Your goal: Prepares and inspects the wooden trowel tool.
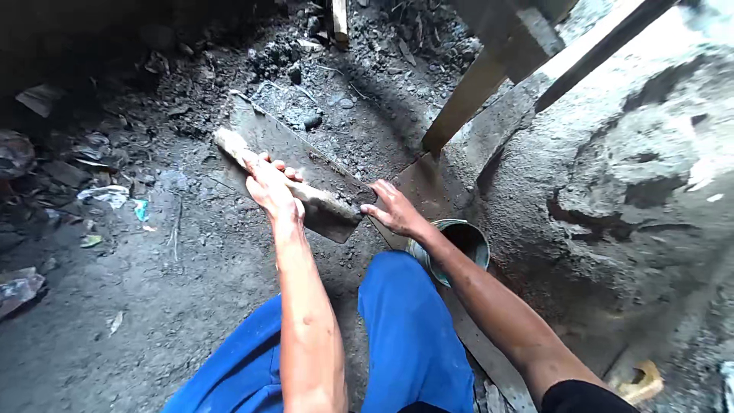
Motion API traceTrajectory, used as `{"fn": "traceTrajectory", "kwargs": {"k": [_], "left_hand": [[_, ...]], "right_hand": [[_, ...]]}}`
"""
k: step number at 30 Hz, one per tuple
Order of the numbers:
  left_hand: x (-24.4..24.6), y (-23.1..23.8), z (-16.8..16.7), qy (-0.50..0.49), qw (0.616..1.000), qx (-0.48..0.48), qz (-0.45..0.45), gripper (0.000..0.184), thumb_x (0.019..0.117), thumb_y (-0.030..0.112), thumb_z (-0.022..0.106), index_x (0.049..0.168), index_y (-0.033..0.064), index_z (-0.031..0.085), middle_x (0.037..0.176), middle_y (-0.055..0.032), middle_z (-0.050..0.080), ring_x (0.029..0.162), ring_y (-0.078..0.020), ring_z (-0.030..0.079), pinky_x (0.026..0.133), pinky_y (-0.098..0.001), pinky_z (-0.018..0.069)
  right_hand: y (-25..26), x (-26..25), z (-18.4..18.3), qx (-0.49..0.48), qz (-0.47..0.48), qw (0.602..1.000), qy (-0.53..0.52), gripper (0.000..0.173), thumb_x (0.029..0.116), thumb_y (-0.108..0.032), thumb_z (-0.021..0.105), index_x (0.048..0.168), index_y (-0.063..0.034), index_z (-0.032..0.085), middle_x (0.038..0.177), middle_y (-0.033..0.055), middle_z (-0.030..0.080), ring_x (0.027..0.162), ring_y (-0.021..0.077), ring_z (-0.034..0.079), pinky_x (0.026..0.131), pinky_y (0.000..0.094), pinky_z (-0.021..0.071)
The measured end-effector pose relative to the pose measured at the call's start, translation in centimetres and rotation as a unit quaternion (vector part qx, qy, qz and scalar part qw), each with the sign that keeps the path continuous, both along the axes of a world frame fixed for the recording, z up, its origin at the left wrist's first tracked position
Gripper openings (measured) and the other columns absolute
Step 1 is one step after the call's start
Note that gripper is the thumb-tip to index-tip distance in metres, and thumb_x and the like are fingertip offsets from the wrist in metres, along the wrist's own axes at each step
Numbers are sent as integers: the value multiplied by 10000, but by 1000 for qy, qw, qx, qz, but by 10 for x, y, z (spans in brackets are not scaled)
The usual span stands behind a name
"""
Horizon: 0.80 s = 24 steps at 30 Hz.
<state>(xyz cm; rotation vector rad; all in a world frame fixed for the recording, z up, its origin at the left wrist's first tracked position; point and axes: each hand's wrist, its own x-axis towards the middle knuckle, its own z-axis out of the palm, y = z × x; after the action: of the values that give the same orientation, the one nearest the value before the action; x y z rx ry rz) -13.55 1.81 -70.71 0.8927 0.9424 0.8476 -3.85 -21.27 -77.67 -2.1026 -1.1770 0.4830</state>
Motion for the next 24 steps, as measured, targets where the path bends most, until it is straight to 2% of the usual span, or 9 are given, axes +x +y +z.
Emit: {"fn": "traceTrajectory", "kwargs": {"k": [2,7,12,17,21,24], "left_hand": [[8,-6,-3,5,1000,-15,1,458,1130,431,254,1156,72,537,710,-5,577,513,-122,571,518,-312,567],[25,-23,-6,42,998,-33,-10,466,1124,461,266,1169,78,527,699,-5,557,488,-118,550,492,-302,556],[32,-28,-9,35,999,-13,-25,450,1121,461,285,1176,85,525,679,-3,529,494,-124,539,490,-314,552],[30,-28,-5,26,999,-8,-31,438,1121,453,298,1194,80,516,692,-8,529,497,-130,541,492,-305,552],[29,-27,-5,30,998,-23,-44,431,1120,455,303,1206,89,514,684,-3,516,497,-125,538,491,-298,548],[28,-42,-7,57,996,-23,-68,418,1118,446,328,1212,89,523,683,-3,516,497,-123,534,486,-293,538]], "right_hand": [[-3,-4,-1,-14,-22,1000,10,522,998,-435,645,1272,9,616,1236,184,656,1178,309,639,1030,480,521],[-12,-10,-5,-58,-94,993,32,515,973,-487,670,1197,-28,608,1033,164,677,948,300,690,837,511,574],[-5,0,-9,-102,-97,990,20,563,947,-547,672,1108,-10,618,1014,167,664,952,313,678,845,523,560],[10,1,-8,-47,-84,995,-3,520,955,-507,681,1071,-4,623,962,162,665,901,290,679,825,491,563],[23,-1,-6,-38,-107,993,-29,579,933,-588,667,969,-12,618,830,136,635,775,280,655,722,485,547],[45,-2,5,-75,-126,988,-42,654,915,-646,647,1036,-4,629,871,157,669,823,316,686,746,525,558]]}}
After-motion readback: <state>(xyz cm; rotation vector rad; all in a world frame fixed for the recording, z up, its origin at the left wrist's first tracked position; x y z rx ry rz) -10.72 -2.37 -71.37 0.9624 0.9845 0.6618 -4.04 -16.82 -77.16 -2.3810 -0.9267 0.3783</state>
